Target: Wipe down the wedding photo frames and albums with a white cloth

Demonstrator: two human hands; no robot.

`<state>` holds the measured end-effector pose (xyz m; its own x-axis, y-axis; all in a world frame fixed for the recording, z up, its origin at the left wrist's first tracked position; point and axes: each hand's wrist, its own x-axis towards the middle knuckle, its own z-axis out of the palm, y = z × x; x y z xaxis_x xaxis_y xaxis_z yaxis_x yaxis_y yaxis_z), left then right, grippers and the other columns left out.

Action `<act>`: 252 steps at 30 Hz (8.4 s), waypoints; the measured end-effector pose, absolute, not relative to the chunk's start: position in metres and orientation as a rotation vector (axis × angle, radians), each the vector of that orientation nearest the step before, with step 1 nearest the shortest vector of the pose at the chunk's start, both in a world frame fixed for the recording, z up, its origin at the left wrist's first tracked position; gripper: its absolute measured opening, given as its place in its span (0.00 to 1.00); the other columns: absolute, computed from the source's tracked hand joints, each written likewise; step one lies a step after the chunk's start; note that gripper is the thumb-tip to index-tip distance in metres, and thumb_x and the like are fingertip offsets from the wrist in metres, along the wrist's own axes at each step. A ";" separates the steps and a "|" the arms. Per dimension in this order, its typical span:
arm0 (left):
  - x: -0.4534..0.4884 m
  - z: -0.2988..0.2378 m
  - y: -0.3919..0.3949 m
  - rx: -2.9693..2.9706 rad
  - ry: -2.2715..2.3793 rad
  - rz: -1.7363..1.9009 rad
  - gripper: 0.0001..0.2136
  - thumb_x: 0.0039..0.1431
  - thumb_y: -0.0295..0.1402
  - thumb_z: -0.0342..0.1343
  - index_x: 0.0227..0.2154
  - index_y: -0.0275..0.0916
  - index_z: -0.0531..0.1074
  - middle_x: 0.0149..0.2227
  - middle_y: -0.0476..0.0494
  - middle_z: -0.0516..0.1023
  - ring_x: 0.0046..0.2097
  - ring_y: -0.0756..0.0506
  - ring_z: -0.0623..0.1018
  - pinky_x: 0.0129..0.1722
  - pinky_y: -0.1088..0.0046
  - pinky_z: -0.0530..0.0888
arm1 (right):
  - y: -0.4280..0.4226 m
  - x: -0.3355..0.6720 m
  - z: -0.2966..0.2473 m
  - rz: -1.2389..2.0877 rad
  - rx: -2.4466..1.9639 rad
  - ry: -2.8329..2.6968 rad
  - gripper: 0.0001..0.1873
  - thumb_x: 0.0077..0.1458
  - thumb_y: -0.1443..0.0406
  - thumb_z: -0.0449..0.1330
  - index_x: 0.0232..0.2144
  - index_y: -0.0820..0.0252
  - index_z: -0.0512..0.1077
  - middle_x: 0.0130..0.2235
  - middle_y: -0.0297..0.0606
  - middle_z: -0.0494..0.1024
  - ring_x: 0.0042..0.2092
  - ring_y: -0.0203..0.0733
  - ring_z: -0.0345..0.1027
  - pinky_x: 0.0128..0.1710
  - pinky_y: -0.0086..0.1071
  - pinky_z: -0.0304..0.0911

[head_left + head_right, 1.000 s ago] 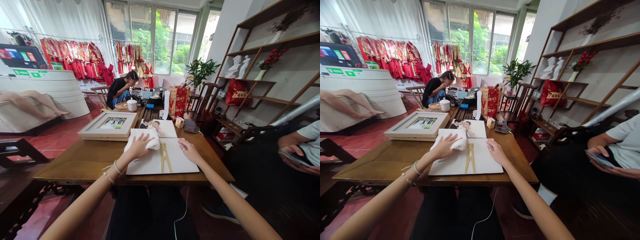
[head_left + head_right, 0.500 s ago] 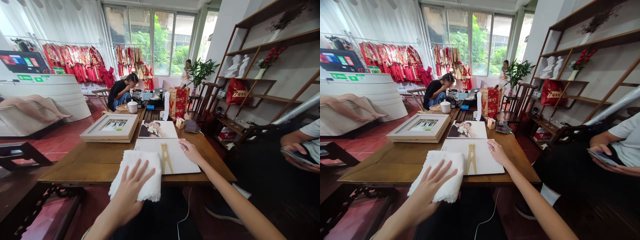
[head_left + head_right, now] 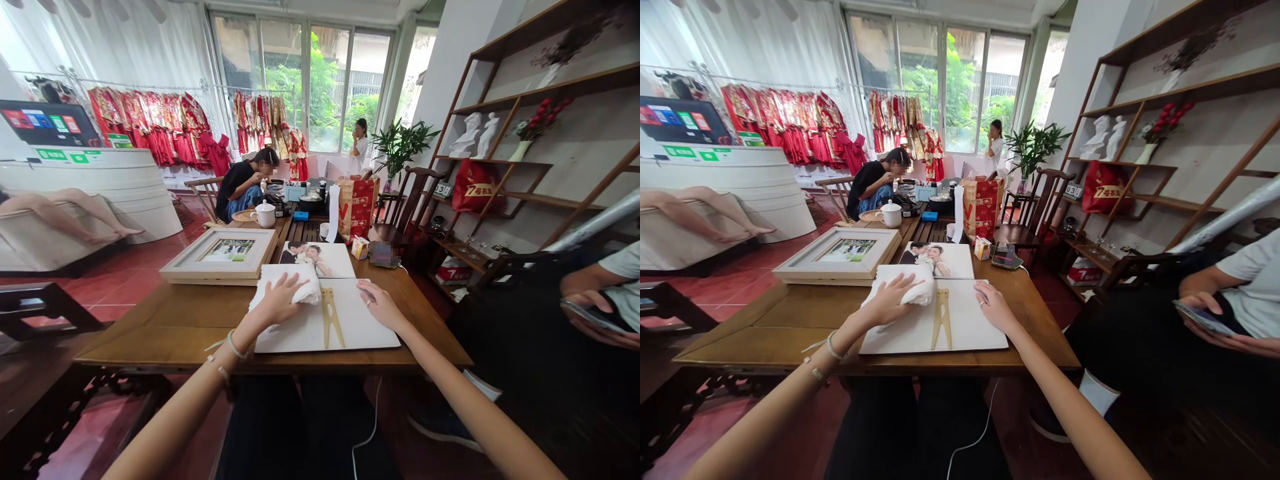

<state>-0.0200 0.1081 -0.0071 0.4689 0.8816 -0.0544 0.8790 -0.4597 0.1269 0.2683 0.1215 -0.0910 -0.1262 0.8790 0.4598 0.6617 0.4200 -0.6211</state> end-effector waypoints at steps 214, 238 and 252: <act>-0.001 -0.021 0.113 2.698 1.621 0.190 0.32 0.50 0.36 0.53 0.61 0.52 0.54 0.63 0.43 0.54 0.64 0.34 0.51 0.59 0.54 0.52 | 0.115 0.266 -0.090 0.366 -1.362 -1.796 0.19 0.53 0.69 0.50 0.47 0.57 0.71 0.50 0.43 0.74 0.53 0.45 0.65 0.56 0.44 0.57; -0.047 -0.025 -0.012 2.702 1.576 0.013 0.40 0.44 0.29 0.50 0.62 0.57 0.45 0.67 0.52 0.38 0.66 0.36 0.39 0.60 0.46 0.45 | 0.114 0.265 -0.088 0.351 -1.367 -1.798 0.19 0.53 0.69 0.50 0.46 0.57 0.71 0.49 0.43 0.74 0.51 0.45 0.67 0.54 0.42 0.60; -0.026 -0.020 0.107 2.611 1.847 0.122 0.29 0.55 0.36 0.49 0.61 0.52 0.52 0.64 0.40 0.53 0.63 0.32 0.52 0.54 0.44 0.55 | 0.114 0.265 -0.087 0.345 -1.382 -1.811 0.19 0.53 0.69 0.50 0.46 0.58 0.71 0.49 0.44 0.74 0.52 0.45 0.66 0.55 0.43 0.59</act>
